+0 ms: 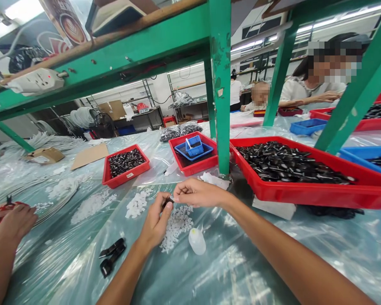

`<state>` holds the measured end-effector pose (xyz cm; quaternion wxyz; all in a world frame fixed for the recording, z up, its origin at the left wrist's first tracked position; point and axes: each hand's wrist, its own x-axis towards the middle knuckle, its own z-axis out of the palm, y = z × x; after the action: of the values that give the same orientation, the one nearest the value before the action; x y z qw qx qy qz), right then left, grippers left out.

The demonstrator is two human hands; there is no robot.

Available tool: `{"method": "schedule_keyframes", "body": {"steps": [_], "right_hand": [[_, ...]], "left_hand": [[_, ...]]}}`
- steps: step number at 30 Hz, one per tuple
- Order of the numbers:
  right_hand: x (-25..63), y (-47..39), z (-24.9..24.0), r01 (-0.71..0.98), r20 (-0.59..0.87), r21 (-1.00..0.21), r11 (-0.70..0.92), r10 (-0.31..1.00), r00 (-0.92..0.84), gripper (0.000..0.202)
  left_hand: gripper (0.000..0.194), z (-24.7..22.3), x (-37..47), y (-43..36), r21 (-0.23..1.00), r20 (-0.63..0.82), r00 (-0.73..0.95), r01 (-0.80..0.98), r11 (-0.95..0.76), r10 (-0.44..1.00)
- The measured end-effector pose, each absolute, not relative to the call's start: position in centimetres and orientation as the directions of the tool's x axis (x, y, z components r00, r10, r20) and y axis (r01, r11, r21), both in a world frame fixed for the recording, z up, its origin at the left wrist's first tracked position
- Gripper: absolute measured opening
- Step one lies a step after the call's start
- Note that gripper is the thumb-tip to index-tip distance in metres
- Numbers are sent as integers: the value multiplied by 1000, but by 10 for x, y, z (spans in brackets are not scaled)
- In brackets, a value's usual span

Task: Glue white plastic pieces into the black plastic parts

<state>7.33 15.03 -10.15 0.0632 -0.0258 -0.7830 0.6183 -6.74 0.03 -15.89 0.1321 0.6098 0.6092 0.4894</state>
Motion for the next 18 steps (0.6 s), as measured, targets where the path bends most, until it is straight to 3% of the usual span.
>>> {"method": "schedule_keyframes", "body": {"steps": [18], "right_hand": [[70,153,-107,11,-15,-999,-36,129,-992,42]], "left_hand": [[23,-155,-60,0,753,421,-239,630,-190,875]]}}
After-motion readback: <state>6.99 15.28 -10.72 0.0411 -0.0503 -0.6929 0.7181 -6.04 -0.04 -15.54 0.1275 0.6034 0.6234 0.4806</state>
